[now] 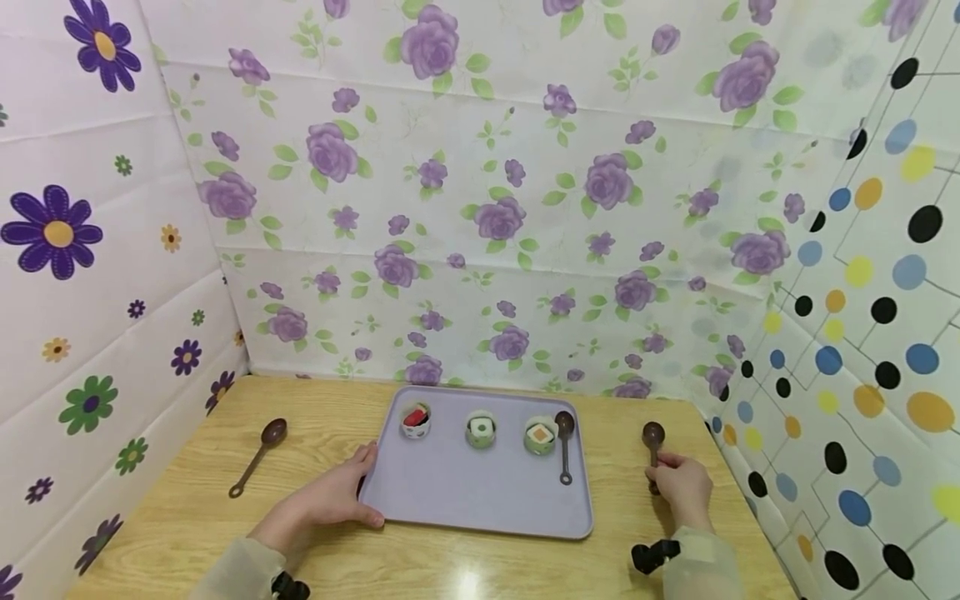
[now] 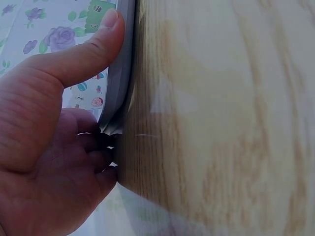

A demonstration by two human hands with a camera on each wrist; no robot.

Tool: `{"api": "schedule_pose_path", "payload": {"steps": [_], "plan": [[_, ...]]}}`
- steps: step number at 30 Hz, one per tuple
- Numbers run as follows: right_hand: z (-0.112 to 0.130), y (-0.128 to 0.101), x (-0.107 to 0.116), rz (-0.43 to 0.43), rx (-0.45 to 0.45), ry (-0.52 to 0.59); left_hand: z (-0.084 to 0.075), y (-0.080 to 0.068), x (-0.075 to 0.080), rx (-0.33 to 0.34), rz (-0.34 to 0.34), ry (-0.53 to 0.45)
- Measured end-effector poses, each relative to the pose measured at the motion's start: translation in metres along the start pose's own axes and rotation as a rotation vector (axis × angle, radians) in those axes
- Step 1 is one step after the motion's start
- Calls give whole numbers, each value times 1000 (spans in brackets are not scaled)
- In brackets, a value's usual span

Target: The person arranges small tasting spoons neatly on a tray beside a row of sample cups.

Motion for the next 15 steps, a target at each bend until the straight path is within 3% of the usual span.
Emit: {"api": "schedule_pose_path", "payload": {"steps": [15], "plan": [[-5,0,-1,9,-33,-27,2,0,-1,3,-12,10]]}}
Point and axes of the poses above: each hand's wrist, its own y-axis towards the middle knuckle, its own x-axis out of the back of the hand, z = x × y, the point moved 10 cm from there along y, towards the middle knuckle, and after that the axes turned 3 degrees about z, right-handed, at the moved point
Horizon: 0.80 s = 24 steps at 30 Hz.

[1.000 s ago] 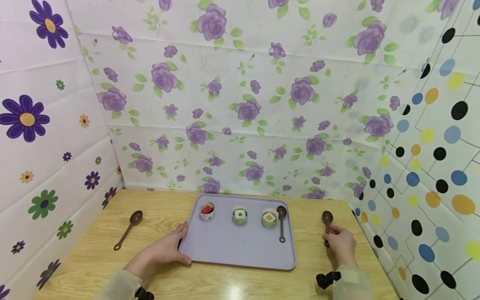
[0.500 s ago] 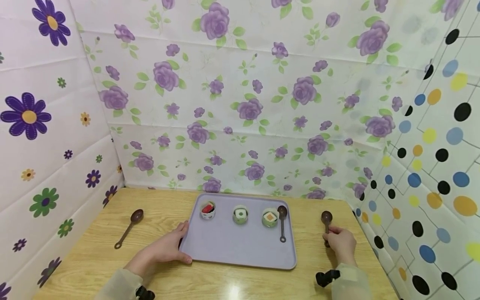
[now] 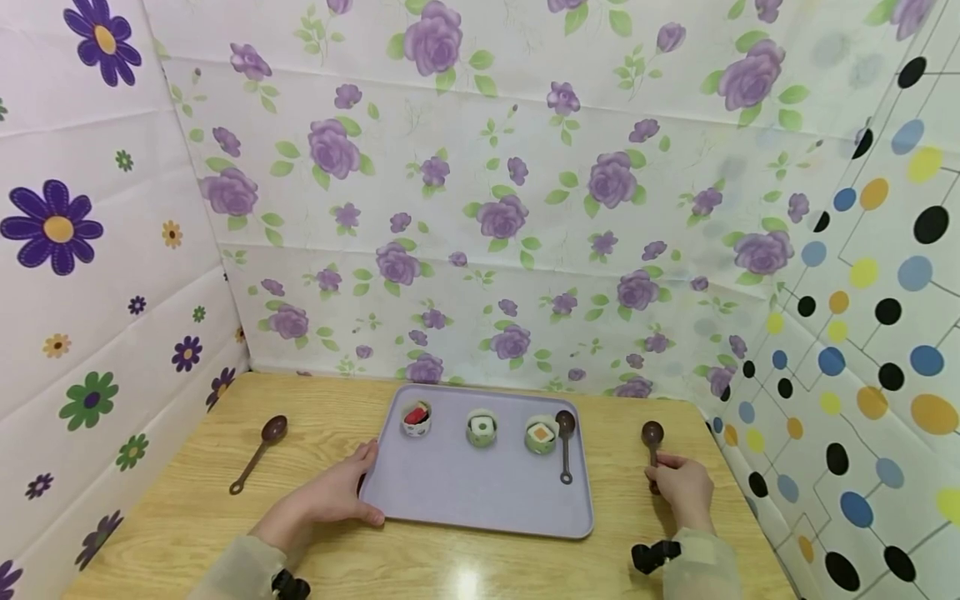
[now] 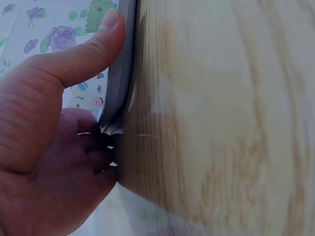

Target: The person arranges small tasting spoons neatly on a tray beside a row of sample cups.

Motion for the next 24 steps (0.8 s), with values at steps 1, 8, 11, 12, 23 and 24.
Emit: {"api": "schedule_pose_path", "payload": {"steps": [1,8,11,12,23,24], "plan": [[0,0,0,1,-2,-4,0,0,0,0,0,0],[2,-2,0,8,15,-9,-1,-1,0,-8,0,-3],[0,-2,-1,21,16,15,-1,-1,0,-13,-2,0],[-2,-1,-2,30,16,32,-1,-1,-1,-14,-1,0],[-6,-3,-7,77,37,138,-3,-1,1,-15,3,4],[-6,-3,-7,77,37,141,-3,-1,1,-14,4,2]]}}
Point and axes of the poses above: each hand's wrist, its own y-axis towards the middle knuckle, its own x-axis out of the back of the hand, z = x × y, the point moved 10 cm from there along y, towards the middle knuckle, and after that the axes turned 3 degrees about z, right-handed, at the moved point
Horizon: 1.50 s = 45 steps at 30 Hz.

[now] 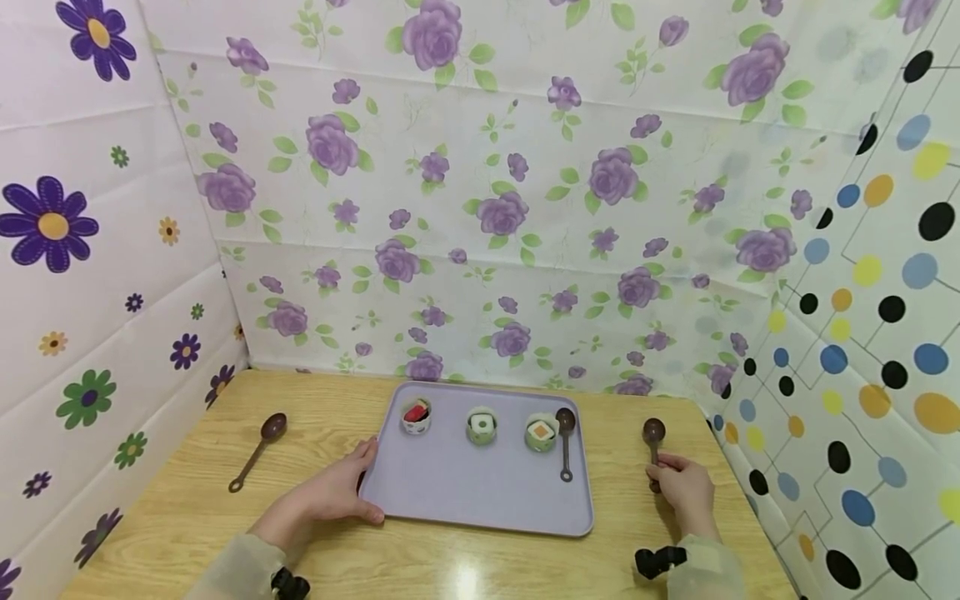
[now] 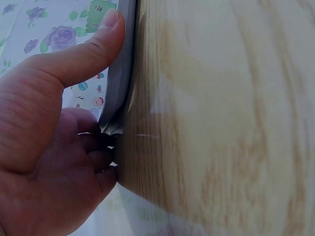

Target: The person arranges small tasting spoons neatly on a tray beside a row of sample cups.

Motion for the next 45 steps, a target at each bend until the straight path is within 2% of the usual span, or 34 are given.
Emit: {"api": "schedule_pose_path", "payload": {"steps": [8,19,23,26,35,41,45], "plan": [[-1,-2,3,-32,20,10,0,1,0,1,-2,4],[4,-13,3,-43,27,152,0,2,-1,8,6,8],[8,-19,-5,-18,33,269,-1,2,-1,10,2,7],[12,-22,-11,-8,36,311,-2,2,0,13,1,4],[17,-31,-27,-16,39,335,-2,0,0,16,12,2],[24,-37,-39,23,57,344,-2,0,1,16,14,5],[31,-42,-47,61,65,394,-2,1,1,16,16,11]]}}
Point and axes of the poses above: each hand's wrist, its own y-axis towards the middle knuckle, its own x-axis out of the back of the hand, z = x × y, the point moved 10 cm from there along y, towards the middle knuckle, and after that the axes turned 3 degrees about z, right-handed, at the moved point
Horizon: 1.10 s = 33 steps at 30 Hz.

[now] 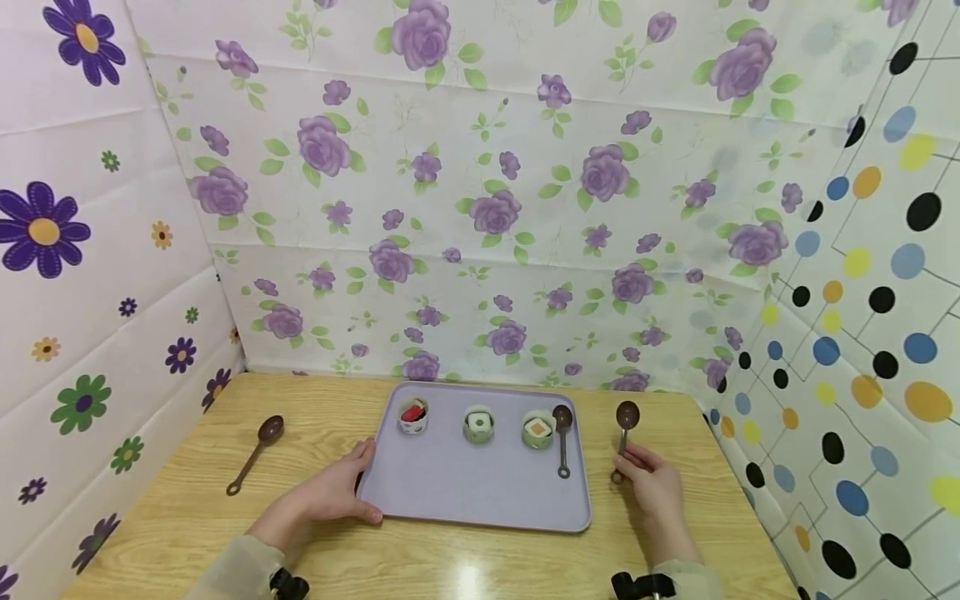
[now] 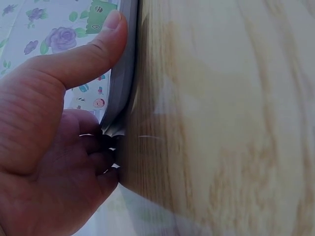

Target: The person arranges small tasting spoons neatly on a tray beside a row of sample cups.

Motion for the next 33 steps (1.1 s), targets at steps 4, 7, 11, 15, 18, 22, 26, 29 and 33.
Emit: {"api": "schedule_pose_path", "payload": {"steps": [4,7,11,15,18,22,26,29,33], "plan": [[5,-4,-13,45,3,10,1,1,-1,1,1,4],[9,-7,-23,68,9,3,2,1,-1,4,0,4],[14,-9,-36,91,13,23,2,0,0,8,-3,4],[20,-12,-51,113,21,54,0,0,0,5,-5,5],[24,-15,-62,129,36,44,0,0,-1,1,-6,9],[29,-18,-77,143,48,-9,1,1,-1,-1,-5,15],[28,-17,-88,151,50,-45,1,1,-1,-4,-3,14],[25,-17,-97,162,55,-68,1,1,0,-2,0,12],[22,-20,-110,186,60,-75,3,2,-1,2,-3,9]]}}
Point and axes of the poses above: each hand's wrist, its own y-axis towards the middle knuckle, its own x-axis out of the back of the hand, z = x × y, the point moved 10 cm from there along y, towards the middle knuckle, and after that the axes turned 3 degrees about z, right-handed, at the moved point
